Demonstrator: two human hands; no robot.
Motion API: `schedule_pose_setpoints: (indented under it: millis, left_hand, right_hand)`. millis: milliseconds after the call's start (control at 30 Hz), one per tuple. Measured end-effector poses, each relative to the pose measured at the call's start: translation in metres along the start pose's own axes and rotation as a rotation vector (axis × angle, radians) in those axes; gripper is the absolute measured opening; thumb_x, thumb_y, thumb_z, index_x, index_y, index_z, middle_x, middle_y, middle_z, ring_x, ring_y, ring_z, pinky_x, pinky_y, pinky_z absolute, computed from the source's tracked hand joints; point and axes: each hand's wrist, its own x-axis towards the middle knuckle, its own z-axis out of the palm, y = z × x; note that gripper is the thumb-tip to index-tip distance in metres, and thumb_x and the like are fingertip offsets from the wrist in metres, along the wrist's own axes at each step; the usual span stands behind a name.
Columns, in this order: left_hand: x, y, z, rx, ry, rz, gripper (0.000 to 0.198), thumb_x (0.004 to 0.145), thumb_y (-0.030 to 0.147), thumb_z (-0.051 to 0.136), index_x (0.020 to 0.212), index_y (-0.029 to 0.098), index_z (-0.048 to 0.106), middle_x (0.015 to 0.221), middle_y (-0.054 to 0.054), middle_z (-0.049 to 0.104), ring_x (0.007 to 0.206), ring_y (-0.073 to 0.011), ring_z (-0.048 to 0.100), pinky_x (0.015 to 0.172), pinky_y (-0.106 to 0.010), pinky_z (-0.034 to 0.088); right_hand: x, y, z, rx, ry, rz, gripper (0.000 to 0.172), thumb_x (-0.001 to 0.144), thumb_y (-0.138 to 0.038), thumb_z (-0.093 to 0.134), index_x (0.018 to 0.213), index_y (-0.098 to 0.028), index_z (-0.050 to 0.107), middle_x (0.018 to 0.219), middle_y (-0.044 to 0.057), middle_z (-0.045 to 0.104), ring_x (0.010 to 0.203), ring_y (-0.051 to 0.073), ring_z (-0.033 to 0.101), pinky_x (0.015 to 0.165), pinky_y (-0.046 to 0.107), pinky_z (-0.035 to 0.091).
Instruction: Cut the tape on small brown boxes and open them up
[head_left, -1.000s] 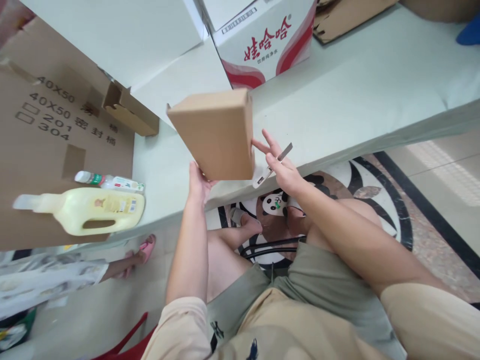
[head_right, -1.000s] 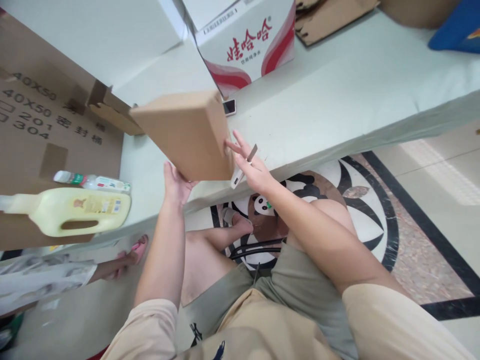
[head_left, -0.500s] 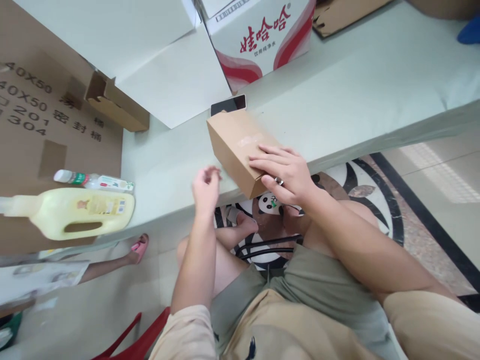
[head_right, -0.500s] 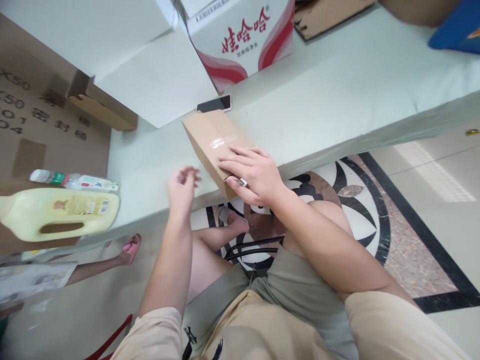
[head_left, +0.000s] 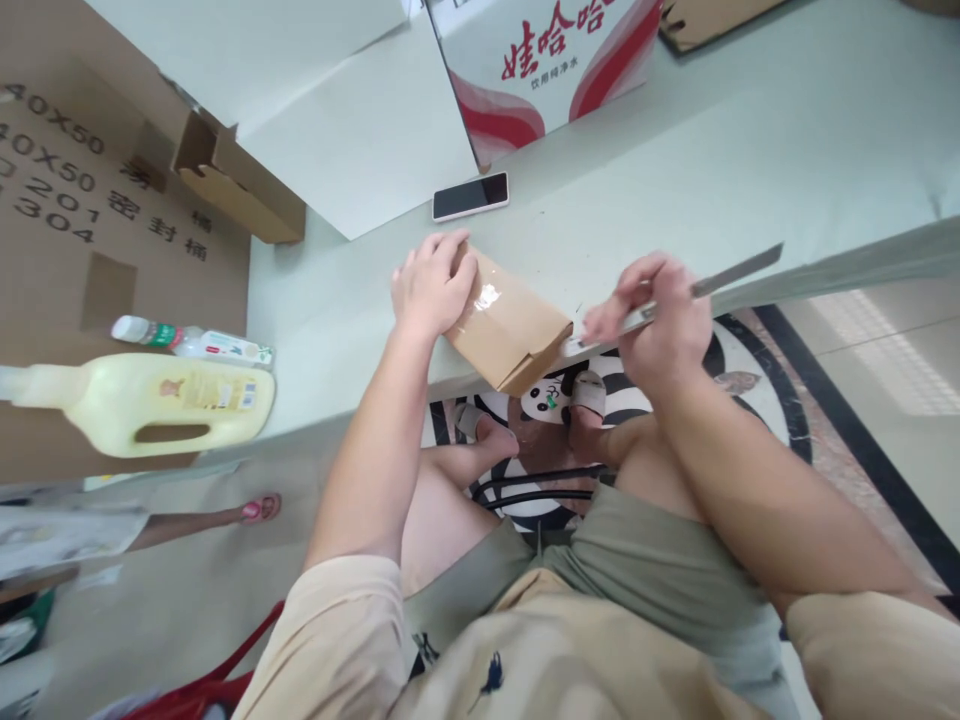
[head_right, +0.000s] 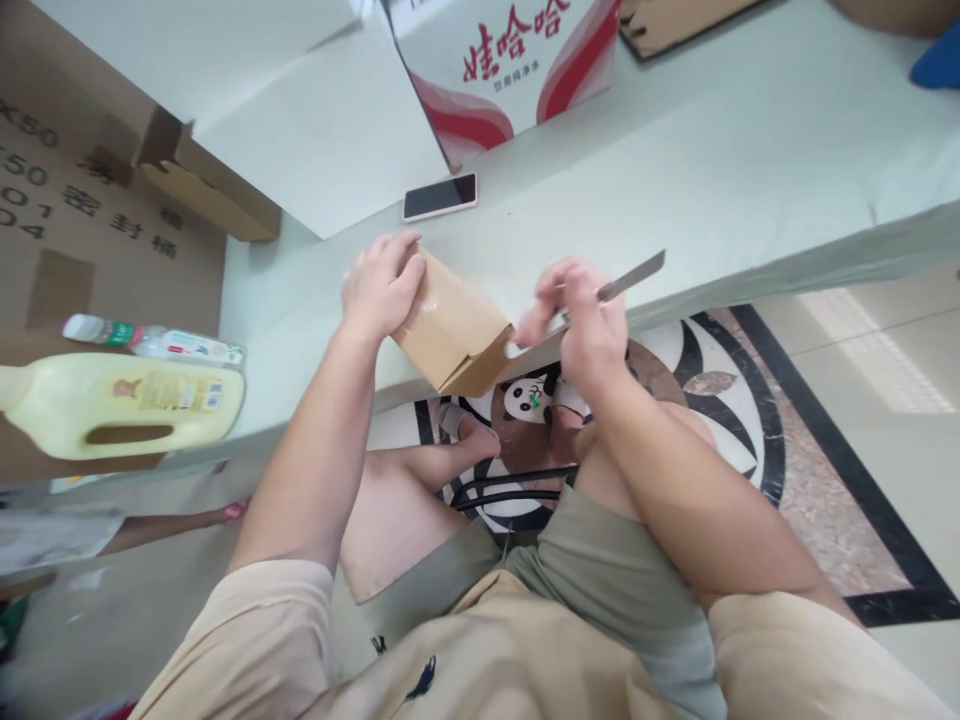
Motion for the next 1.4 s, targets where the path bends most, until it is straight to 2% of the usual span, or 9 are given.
schedule_pose_setpoints:
  millis: [100,200,400,533,633,900,1000,1200,1400]
  left_hand:
    - [-0.006,0.019,-0.01,0.187,-0.09,-0.053,0.043,0.09,0.034,0.055,0.132,0.037,0.066,0.141,-0.004,0.062,0.133,-0.0366,0.052,0.119,-0.058,0.033]
    - [-0.009,0.045,-0.021,0.318,-0.167,-0.144,0.054,0.092,0.029,0.041,0.14,0.044,0.059,0.15,0.001,0.057,0.137,-0.0344,0.049,0.118,-0.056,0.034]
    - [-0.013,0.057,-0.026,0.333,-0.164,-0.183,0.064,0.086,0.023,0.04,0.146,0.04,0.054,0.155,0.001,0.054,0.14,-0.0366,0.048,0.115,-0.058,0.036]
    - [-0.012,0.049,-0.023,0.3,-0.151,-0.17,0.061,0.085,0.023,0.042,0.142,0.04,0.058,0.152,0.0,0.057,0.138,-0.0366,0.05,0.115,-0.057,0.035]
    - [-0.01,0.041,-0.018,0.256,-0.115,-0.15,0.057,0.085,0.025,0.045,0.138,0.04,0.06,0.148,0.0,0.059,0.135,-0.0369,0.05,0.115,-0.058,0.034]
    - [-0.005,0.029,-0.011,0.201,-0.075,-0.129,0.053,0.084,0.027,0.049,0.133,0.041,0.063,0.144,-0.001,0.062,0.137,-0.0385,0.048,0.117,-0.059,0.032]
    - [-0.006,0.032,-0.012,0.218,-0.083,-0.145,0.053,0.084,0.027,0.048,0.133,0.042,0.063,0.145,-0.001,0.061,0.137,-0.0385,0.048,0.115,-0.059,0.033]
    - [-0.009,0.043,-0.016,0.266,-0.112,-0.153,0.054,0.087,0.026,0.045,0.136,0.042,0.061,0.145,-0.001,0.061,0.135,-0.0363,0.049,0.114,-0.057,0.035]
    - [-0.011,0.056,-0.022,0.329,-0.16,-0.186,0.057,0.088,0.027,0.041,0.14,0.043,0.058,0.15,0.002,0.058,0.137,-0.0335,0.049,0.113,-0.054,0.037]
  right_hand:
    - [0.012,0.006,-0.012,0.063,0.07,0.198,0.048,0.091,-0.076,0.037,0.083,-0.03,0.046,0.045,-0.008,0.026,0.037,0.015,0.028,0.043,0.032,0.033]
    - [0.021,0.011,-0.014,0.165,0.048,0.272,0.036,0.088,-0.063,0.048,0.082,-0.029,0.039,0.047,-0.008,0.028,0.038,0.013,0.024,0.039,0.028,0.022]
    - [0.026,0.013,-0.002,0.156,0.183,0.239,0.023,0.084,-0.029,0.06,0.086,-0.028,0.037,0.062,-0.008,0.052,0.044,0.01,0.043,0.042,0.022,0.032]
    - [0.027,0.018,-0.008,0.08,0.16,0.186,0.012,0.091,-0.035,0.056,0.099,-0.027,0.053,0.077,-0.003,0.062,0.058,0.011,0.06,0.051,0.025,0.046]
    - [0.03,0.025,-0.015,0.078,0.128,0.21,0.022,0.092,-0.04,0.052,0.108,-0.025,0.06,0.088,0.001,0.068,0.07,0.014,0.068,0.06,0.029,0.053]
    - [0.033,0.035,-0.018,0.066,0.177,0.341,0.02,0.086,-0.033,0.065,0.103,-0.023,0.062,0.091,0.002,0.072,0.068,0.011,0.068,0.057,0.024,0.049]
    - [0.031,0.034,-0.016,0.018,0.176,0.267,0.024,0.093,-0.045,0.059,0.102,-0.023,0.065,0.079,0.001,0.068,0.057,0.01,0.06,0.051,0.025,0.045]
    - [0.028,0.031,-0.012,-0.138,0.278,-0.048,0.03,0.09,-0.055,0.067,0.09,-0.025,0.065,0.055,-0.006,0.038,0.045,0.009,0.038,0.045,0.026,0.032]
    - [0.01,0.002,0.014,-0.139,0.093,-0.192,0.036,0.095,-0.057,0.057,0.098,-0.023,0.069,0.072,0.0,0.064,0.061,0.014,0.061,0.059,0.031,0.049]
